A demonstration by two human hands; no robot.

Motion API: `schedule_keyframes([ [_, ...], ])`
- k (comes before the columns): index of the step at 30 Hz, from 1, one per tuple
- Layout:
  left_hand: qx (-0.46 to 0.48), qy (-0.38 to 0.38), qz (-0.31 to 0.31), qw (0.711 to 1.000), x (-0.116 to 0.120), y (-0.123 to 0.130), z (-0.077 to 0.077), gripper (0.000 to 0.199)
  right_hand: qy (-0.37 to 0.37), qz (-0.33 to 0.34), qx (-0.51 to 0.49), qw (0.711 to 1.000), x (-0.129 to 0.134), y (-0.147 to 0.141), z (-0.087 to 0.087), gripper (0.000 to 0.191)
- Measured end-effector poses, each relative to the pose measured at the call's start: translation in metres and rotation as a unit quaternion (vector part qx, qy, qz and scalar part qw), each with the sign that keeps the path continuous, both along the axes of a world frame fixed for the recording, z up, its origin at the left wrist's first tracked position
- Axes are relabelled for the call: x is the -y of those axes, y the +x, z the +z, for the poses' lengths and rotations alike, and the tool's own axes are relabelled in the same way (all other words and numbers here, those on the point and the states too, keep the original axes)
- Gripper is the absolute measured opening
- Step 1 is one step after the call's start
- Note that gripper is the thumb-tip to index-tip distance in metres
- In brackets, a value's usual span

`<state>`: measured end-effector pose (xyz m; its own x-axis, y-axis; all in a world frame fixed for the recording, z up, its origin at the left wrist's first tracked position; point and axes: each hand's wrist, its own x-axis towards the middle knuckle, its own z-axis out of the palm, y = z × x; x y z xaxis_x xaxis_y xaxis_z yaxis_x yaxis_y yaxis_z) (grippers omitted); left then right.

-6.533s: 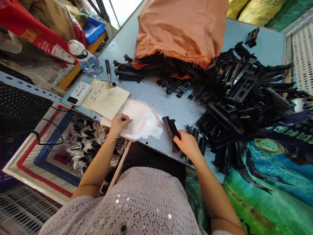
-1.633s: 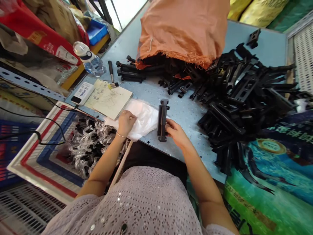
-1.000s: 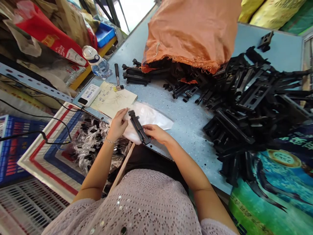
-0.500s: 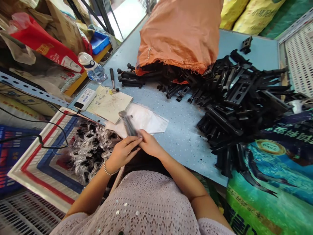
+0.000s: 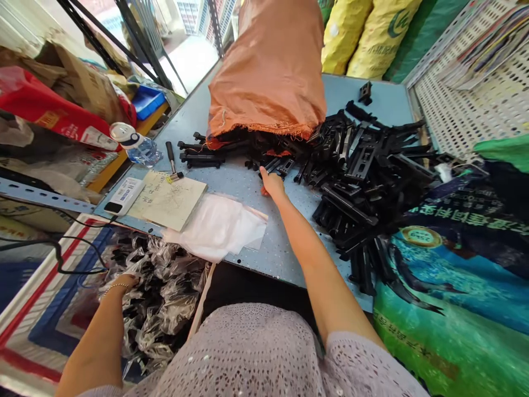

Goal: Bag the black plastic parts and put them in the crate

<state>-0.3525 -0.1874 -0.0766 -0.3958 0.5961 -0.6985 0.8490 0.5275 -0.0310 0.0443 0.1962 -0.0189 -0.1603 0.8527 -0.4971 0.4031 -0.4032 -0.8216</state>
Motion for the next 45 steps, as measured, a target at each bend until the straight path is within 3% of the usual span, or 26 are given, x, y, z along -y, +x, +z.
schedule_keyframes([
  [3,0.039,0.038,0.05,0.997,-0.016,0.014,0.003,0.028,-0.047,-0.043,-0.09,0.994,-0.014,0.002,0.003,0.041],
  [5,0.121,0.086,0.086,0.985,-0.029,0.042,0.011,0.04,-0.063,-0.032,-0.129,0.989,0.007,0.013,0.0,0.04],
  [6,0.201,0.116,0.113,0.966,-0.038,0.063,0.017,0.046,-0.078,-0.019,-0.166,0.983,0.025,0.021,-0.003,0.04],
  [7,0.302,0.154,0.149,0.929,-0.049,0.09,0.025,0.052,-0.096,0.0,-0.201,0.975,0.048,0.029,-0.007,0.041],
  [9,0.522,0.219,0.226,0.792,-0.077,0.155,0.042,0.061,-0.159,0.074,-0.339,0.924,0.1,0.045,-0.017,0.047],
  [11,0.651,0.284,0.295,0.64,-0.11,0.221,0.056,0.073,-0.211,0.183,-0.39,0.877,0.151,0.059,-0.025,0.057],
  [12,0.684,0.293,0.328,0.581,-0.126,0.25,0.061,0.076,-0.224,0.248,-0.382,0.862,0.172,0.065,-0.025,0.061],
  [13,0.696,0.29,0.36,0.55,-0.139,0.273,0.065,0.072,-0.219,0.307,-0.352,0.857,0.186,0.071,-0.023,0.063],
  [15,0.69,0.316,0.386,0.524,-0.154,0.302,0.07,0.06,-0.129,0.363,-0.238,0.892,0.197,0.081,-0.011,0.062],
  [17,0.685,0.334,0.362,0.536,-0.155,0.313,0.074,0.053,0.072,0.315,-0.084,0.943,0.187,0.087,0.006,0.058],
  [18,0.686,0.335,0.342,0.547,-0.153,0.315,0.076,0.054,0.188,0.272,-0.014,0.944,0.178,0.086,0.013,0.057],
  [20,0.684,0.325,0.321,0.569,-0.148,0.318,0.079,0.054,0.365,0.223,0.072,0.901,0.157,0.081,0.023,0.053],
  [21,0.678,0.325,0.322,0.575,-0.147,0.319,0.08,0.053,0.409,0.221,0.089,0.881,0.15,0.076,0.025,0.052],
  [23,0.661,0.345,0.343,0.572,-0.149,0.323,0.081,0.048,0.427,0.23,0.099,0.869,0.148,0.068,0.022,0.053],
  [25,0.649,0.367,0.376,0.55,-0.155,0.324,0.08,0.043,0.426,0.251,0.095,0.864,0.164,0.066,0.017,0.055],
  [27,0.643,0.373,0.401,0.535,-0.16,0.322,0.077,0.042,0.465,0.29,0.08,0.833,0.189,0.071,0.012,0.054],
  [29,0.635,0.358,0.401,0.555,-0.165,0.321,0.072,0.044,0.506,0.33,0.07,0.793,0.208,0.08,0.009,0.05],
  [31,0.602,0.358,0.367,0.613,-0.167,0.325,0.063,0.049,0.49,0.358,0.075,0.791,0.206,0.087,0.009,0.05],
  [33,0.535,0.387,0.296,0.69,-0.168,0.338,0.052,0.065,0.428,0.33,0.118,0.833,0.176,0.089,0.012,0.05],
  [35,0.462,0.406,0.207,0.76,-0.167,0.358,0.041,0.083,0.355,0.218,0.214,0.884,0.123,0.085,0.015,0.05],
  [38,0.402,0.387,0.119,0.821,-0.163,0.389,0.031,0.088,0.246,0.046,0.351,0.902,0.029,0.071,0.015,0.063],
  [40,0.397,0.376,0.097,0.832,-0.16,0.398,0.028,0.084,0.199,0.016,0.357,0.913,-0.017,0.06,0.012,0.064],
  [42,0.41,0.391,0.093,0.819,-0.161,0.394,0.028,0.079,0.156,0.011,0.304,0.94,-0.039,0.055,0.008,0.054],
  [45,0.473,0.435,0.149,0.752,-0.173,0.373,0.031,0.066,0.043,-0.002,0.081,0.996,-0.02,0.063,0.005,0.042],
])
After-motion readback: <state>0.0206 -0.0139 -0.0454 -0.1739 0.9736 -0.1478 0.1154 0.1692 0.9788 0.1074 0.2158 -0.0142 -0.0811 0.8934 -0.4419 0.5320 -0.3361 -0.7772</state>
